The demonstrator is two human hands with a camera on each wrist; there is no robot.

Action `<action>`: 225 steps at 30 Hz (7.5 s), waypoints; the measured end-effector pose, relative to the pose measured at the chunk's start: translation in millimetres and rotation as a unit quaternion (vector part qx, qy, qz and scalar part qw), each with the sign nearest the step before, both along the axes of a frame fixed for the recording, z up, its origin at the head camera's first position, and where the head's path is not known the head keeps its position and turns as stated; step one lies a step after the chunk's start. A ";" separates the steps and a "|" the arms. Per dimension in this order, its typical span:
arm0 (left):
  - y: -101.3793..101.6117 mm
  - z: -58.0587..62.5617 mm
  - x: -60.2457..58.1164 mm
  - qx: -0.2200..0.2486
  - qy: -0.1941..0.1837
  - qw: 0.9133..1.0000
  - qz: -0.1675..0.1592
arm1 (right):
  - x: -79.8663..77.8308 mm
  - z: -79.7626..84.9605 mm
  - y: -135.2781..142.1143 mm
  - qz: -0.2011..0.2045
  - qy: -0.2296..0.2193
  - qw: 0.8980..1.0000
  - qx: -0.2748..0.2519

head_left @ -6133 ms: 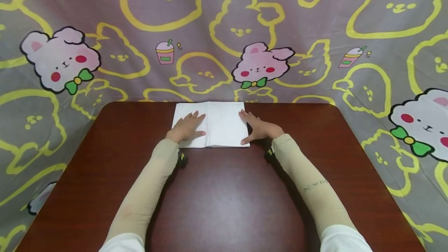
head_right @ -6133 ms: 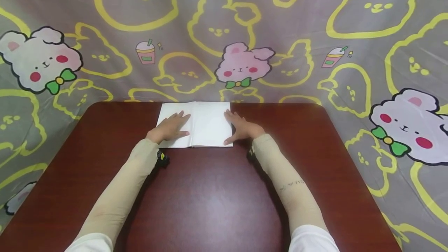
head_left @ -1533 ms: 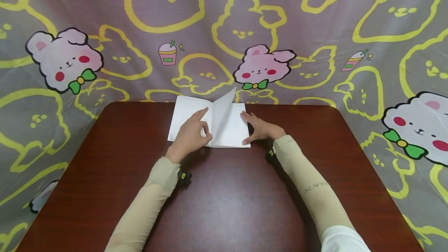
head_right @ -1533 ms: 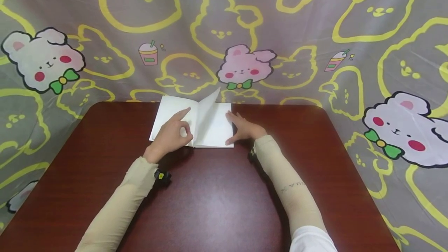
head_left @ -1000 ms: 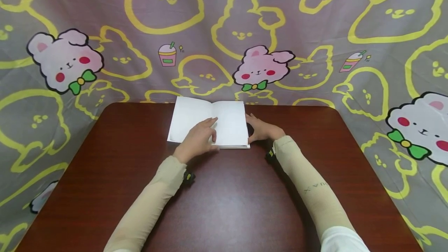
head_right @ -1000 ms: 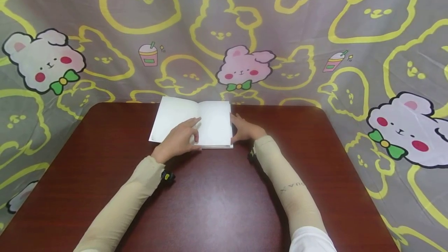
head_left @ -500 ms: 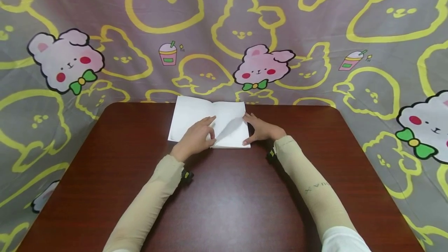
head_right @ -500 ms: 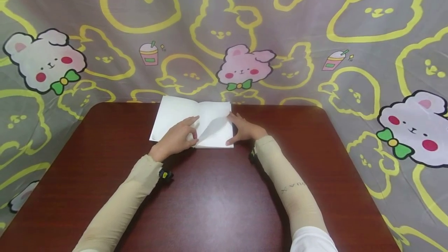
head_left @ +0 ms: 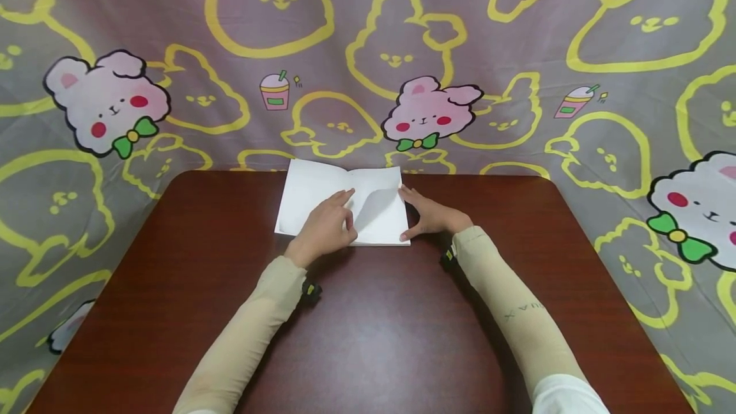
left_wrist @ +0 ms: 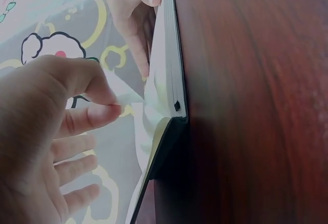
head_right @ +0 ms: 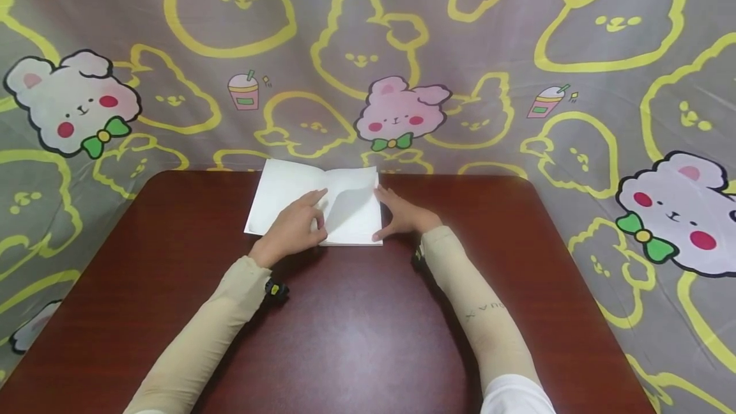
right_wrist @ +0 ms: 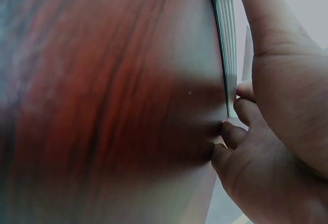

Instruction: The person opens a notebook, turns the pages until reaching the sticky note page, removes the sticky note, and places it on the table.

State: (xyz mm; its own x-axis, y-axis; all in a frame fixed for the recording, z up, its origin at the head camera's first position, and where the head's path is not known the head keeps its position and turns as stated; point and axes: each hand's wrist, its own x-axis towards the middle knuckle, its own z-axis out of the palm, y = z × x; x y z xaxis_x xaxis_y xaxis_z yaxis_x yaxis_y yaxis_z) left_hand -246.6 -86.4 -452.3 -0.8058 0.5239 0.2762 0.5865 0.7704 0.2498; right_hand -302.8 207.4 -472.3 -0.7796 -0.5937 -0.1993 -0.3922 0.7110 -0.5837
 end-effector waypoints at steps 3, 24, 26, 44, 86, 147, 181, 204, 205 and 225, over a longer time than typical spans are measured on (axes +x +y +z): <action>1.2 0.2 -1.7 0.016 -0.002 1.000 0.010 | -0.2 0.0 -0.3 -0.002 -0.002 1.000 -0.002; -1.9 40.7 -17.9 0.154 0.003 0.987 0.045 | -4.4 -2.4 1.7 0.008 -0.004 1.000 0.005; -3.8 46.2 -15.8 0.157 0.014 0.987 0.043 | -4.4 -2.4 1.7 0.009 -0.004 1.000 0.006; -43.5 68.4 21.7 0.115 0.087 0.989 0.036 | 0.3 1.3 0.4 0.007 -0.004 1.000 0.013; -83.1 -3.1 -9.0 -0.070 -0.137 0.986 0.060 | 0.8 0.8 1.0 0.013 0.006 1.000 0.011; -51.8 -16.3 -54.5 -0.089 -0.256 0.962 0.031 | 0.3 4.8 -3.5 0.009 0.000 0.999 0.031; -2.9 -13.7 -11.5 0.010 -0.131 0.989 -0.067 | -3.8 7.0 -3.4 0.005 -0.001 0.999 0.035; 16.7 -12.3 -7.5 -0.062 0.023 0.989 -0.133 | -7.6 8.8 -2.6 0.009 0.001 0.999 0.032; 18.4 -12.1 -7.5 -0.069 0.042 0.988 -0.134 | -7.2 8.3 -2.2 0.007 0.002 1.000 0.030; 4.4 -5.3 12.2 0.047 0.092 0.994 -0.028 | -6.4 0.7 4.0 0.016 0.014 1.000 -0.007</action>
